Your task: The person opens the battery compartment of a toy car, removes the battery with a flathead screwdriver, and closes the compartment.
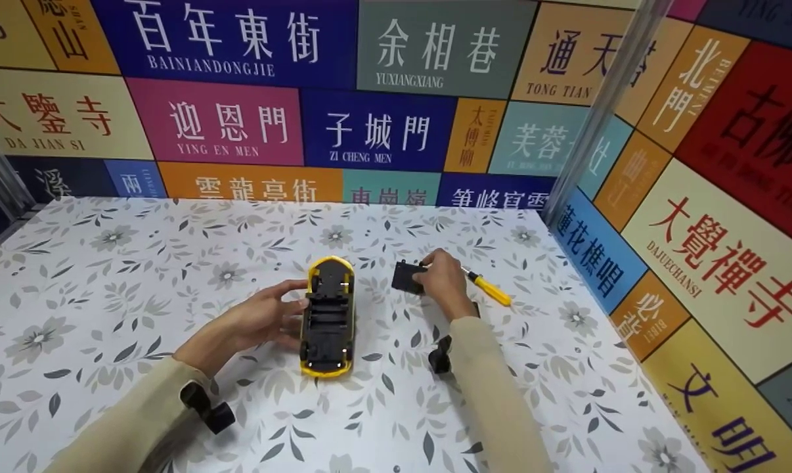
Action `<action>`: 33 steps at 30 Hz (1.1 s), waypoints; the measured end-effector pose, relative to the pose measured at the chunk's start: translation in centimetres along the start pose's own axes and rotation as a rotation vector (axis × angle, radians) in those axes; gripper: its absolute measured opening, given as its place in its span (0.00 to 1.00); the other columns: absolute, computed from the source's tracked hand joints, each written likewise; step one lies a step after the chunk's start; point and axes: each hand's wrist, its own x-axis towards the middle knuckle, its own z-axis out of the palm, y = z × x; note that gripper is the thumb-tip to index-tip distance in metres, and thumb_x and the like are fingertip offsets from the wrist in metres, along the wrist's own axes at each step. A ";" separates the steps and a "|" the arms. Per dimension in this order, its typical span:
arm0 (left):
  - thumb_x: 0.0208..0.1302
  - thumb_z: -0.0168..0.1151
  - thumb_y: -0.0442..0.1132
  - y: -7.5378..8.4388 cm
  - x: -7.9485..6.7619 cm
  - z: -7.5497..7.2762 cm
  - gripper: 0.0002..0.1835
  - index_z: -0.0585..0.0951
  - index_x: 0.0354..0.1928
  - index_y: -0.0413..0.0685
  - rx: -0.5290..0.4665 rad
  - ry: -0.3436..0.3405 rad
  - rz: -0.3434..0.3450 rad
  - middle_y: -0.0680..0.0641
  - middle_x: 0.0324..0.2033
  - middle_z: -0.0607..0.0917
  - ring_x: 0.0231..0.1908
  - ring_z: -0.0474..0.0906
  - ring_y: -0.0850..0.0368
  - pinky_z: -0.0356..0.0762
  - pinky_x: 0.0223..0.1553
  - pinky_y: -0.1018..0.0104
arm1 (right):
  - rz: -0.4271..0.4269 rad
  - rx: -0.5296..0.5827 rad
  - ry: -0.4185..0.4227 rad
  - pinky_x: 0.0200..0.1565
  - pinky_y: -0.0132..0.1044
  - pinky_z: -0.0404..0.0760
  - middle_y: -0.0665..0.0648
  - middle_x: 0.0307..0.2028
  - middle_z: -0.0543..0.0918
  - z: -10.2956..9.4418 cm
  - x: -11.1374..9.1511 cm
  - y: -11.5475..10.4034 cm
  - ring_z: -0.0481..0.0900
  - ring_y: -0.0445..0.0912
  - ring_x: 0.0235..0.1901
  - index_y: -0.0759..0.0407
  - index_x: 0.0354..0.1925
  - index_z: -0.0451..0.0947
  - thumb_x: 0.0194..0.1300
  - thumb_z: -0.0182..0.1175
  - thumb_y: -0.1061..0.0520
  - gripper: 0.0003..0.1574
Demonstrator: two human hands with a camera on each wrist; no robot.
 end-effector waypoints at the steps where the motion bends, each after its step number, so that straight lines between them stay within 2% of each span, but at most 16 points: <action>1: 0.76 0.52 0.36 0.0 0.0 0.0 0.27 0.63 0.74 0.55 0.000 -0.001 0.001 0.38 0.52 0.84 0.45 0.86 0.46 0.88 0.37 0.50 | 0.003 0.018 0.002 0.48 0.41 0.79 0.66 0.49 0.82 0.0 0.0 -0.1 0.80 0.52 0.44 0.64 0.58 0.74 0.67 0.65 0.57 0.24; 5: 0.76 0.52 0.36 0.0 -0.1 0.0 0.27 0.63 0.74 0.55 0.001 -0.009 0.003 0.38 0.51 0.84 0.42 0.86 0.47 0.88 0.35 0.50 | 0.000 0.081 0.000 0.45 0.38 0.82 0.66 0.50 0.81 -0.1 -0.4 -0.5 0.82 0.51 0.43 0.63 0.58 0.75 0.69 0.63 0.60 0.20; 8: 0.76 0.51 0.36 0.0 -0.1 0.0 0.27 0.63 0.74 0.55 0.003 -0.010 0.000 0.38 0.52 0.84 0.42 0.86 0.47 0.88 0.36 0.50 | -0.012 0.134 -0.006 0.46 0.41 0.86 0.67 0.52 0.81 -0.3 -0.8 -0.8 0.84 0.50 0.42 0.63 0.58 0.76 0.69 0.62 0.63 0.20; 14: 0.76 0.51 0.37 0.1 -0.2 0.0 0.27 0.62 0.74 0.56 0.012 0.003 -0.012 0.37 0.54 0.83 0.44 0.86 0.45 0.88 0.37 0.49 | -0.091 0.220 0.009 0.48 0.44 0.88 0.68 0.53 0.81 -1.0 -2.5 -1.3 0.84 0.42 0.35 0.65 0.59 0.77 0.70 0.61 0.63 0.20; 21: 0.76 0.51 0.37 0.4 -0.2 0.1 0.26 0.63 0.73 0.56 0.018 0.020 -0.016 0.37 0.56 0.83 0.49 0.85 0.43 0.88 0.41 0.46 | -0.160 0.276 0.011 0.42 0.36 0.88 0.61 0.46 0.82 -1.9 -4.6 -1.8 0.83 0.36 0.32 0.66 0.59 0.76 0.69 0.63 0.61 0.22; 29: 0.76 0.52 0.37 0.2 -0.1 0.0 0.27 0.63 0.74 0.55 0.023 0.025 -0.009 0.37 0.53 0.85 0.45 0.87 0.45 0.88 0.37 0.48 | -0.222 0.308 -0.028 0.45 0.41 0.88 0.57 0.44 0.82 -1.4 -7.7 -3.8 0.85 0.39 0.34 0.64 0.57 0.77 0.69 0.62 0.61 0.19; 33: 0.76 0.52 0.37 0.2 -0.2 0.1 0.27 0.63 0.74 0.55 0.036 0.021 0.002 0.36 0.54 0.84 0.44 0.86 0.45 0.88 0.37 0.51 | -0.263 0.340 -0.057 0.43 0.39 0.87 0.57 0.43 0.82 -1.0 -8.9 -4.9 0.85 0.40 0.35 0.63 0.56 0.78 0.69 0.62 0.61 0.18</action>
